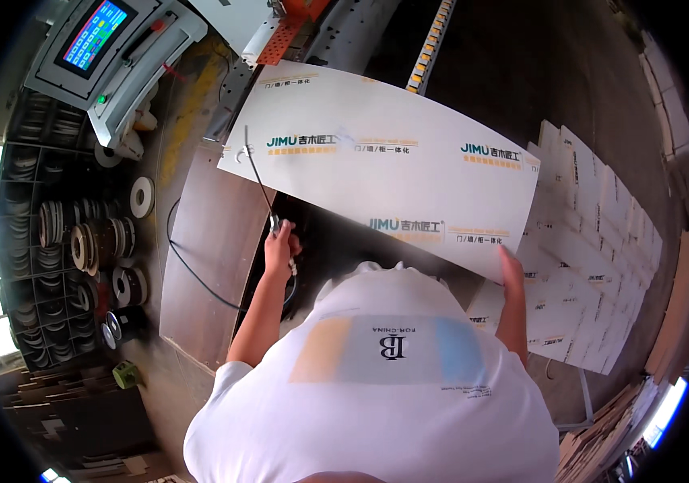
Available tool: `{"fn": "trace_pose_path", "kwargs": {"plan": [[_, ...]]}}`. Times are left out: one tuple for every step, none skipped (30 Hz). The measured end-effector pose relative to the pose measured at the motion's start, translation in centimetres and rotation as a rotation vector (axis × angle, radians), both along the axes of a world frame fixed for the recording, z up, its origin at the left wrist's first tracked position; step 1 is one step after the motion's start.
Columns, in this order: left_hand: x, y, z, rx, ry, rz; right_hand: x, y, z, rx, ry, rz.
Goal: The person operates an industrial edge-banding machine by picking up boards from a stack, feeding them into the machine intake, and then collecting the processed boards at the exit to restack them.
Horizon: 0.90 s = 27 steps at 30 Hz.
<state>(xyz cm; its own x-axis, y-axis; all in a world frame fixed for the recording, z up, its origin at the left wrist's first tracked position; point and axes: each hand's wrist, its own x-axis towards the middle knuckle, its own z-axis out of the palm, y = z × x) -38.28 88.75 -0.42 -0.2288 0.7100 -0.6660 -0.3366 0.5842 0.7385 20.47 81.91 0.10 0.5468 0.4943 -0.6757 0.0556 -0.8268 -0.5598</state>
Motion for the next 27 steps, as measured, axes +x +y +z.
{"fn": "trace_pose_path", "kwargs": {"plan": [[0.4, 1.3, -0.2, 0.002, -0.010, 0.007, -0.1, 0.2, 0.0, 0.002, -0.010, 0.007], [1.7, 2.7, 0.2, 0.013, -0.013, 0.059, -0.1, 0.3, 0.0, 0.006, -0.023, 0.005], [3.0, 3.8, 0.8, 0.024, -0.016, 0.112, 0.0, 0.6, -0.1, 0.011, -0.035, 0.004], [4.0, 4.1, 2.0, 0.025, -0.071, 0.111, -0.2, 0.7, 0.1, 0.004, -0.035, 0.008], [4.9, 4.5, 3.3, 0.026, -0.125, 0.114, -0.4, 1.0, 0.5, -0.035, -0.005, 0.028], [5.8, 4.3, 3.2, 0.053, -0.144, 0.133, -0.4, 1.3, 0.8, -0.074, 0.025, 0.049], [6.3, 4.0, 2.9, 0.070, -0.156, 0.127, 0.1, 1.3, 0.3, -0.075, 0.028, 0.052], [6.9, 3.7, 2.7, 0.097, -0.173, 0.144, 1.0, 1.2, -0.4, -0.066, 0.003, 0.118], [7.1, 3.5, 2.5, 0.107, -0.176, 0.112, 1.8, 0.8, -1.1, -0.057, -0.023, 0.185], [7.2, 3.4, 2.3, 0.115, -0.177, 0.079, 1.7, 0.7, -1.6, -0.057, -0.015, 0.190], [7.3, 3.8, 3.6, 0.058, -0.154, 0.067, 1.7, 0.3, -1.9, 0.061, 0.017, 0.219], [7.3, 4.5, 3.9, 0.058, -0.148, 0.068, 1.8, 0.3, -2.2, 0.179, 0.049, 0.248], [7.3, 4.6, 4.1, 0.054, -0.149, 0.053, 1.7, 0.5, -2.6, 0.165, 0.071, 0.220], [7.3, 4.6, 3.9, 0.047, -0.163, 0.061, 1.8, 0.4, -2.6, 0.164, 0.077, 0.223], [7.3, 4.9, 3.7, 0.040, -0.178, 0.069, 1.8, 0.1, -2.7, 0.210, 0.047, 0.233], [7.3, 4.8, 3.5, 0.029, -0.191, 0.083, 1.3, 0.1, -2.6, 0.258, 0.022, 0.244], [7.2, 4.8, 3.1, 0.042, -0.187, 0.084, 1.0, 0.4, -2.4, 0.257, 0.032, 0.247], [7.1, 4.9, 2.7, 0.053, -0.182, 0.084, 0.9, 0.8, -2.2, 0.223, 0.013, 0.254], [7.5, 6.4, 2.5, 0.060, -0.181, 0.089, 1.3, 2.6, -1.7, 0.200, -0.015, 0.263], [7.9, 8.2, 2.2, 0.111, -0.187, 0.099, 2.0, 4.3, -1.7, 0.206, -0.013, 0.269], [8.3, 10.0, 2.0, 0.161, -0.193, 0.108, 2.6, 6.2, -1.7, 0.193, -0.031, 0.269], [8.9, 12.2, 2.6, 0.167, -0.190, 0.113, 3.0, 8.5, -1.5, 0.182, -0.048, 0.268], [9.6, 14.4, 3.1, 0.136, -0.198, 0.123, 3.5, 10.6, -1.1, 0.188, -0.045, 0.273], [10.3, 16.6, 3.7, 0.105, -0.206, 0.132, 4.1, 12.6, -0.5, 0.199, -0.043, 0.276], [10.8, 18.0, 2.6, 0.168, -0.204, 0.142, 4.4, 14.5, 0.4, 0.212, -0.040, 0.288], [11.1, 19.0, 1.7, 0.173, -0.202, 0.155, 4.6, 15.8, 1.1, 0.217, -0.037, 0.301], [11.3, 19.7, 0.9, 0.178, -0.211, 0.143, 4.7, 16.9, 1.8, 0.189, -0.042, 0.281]]}}
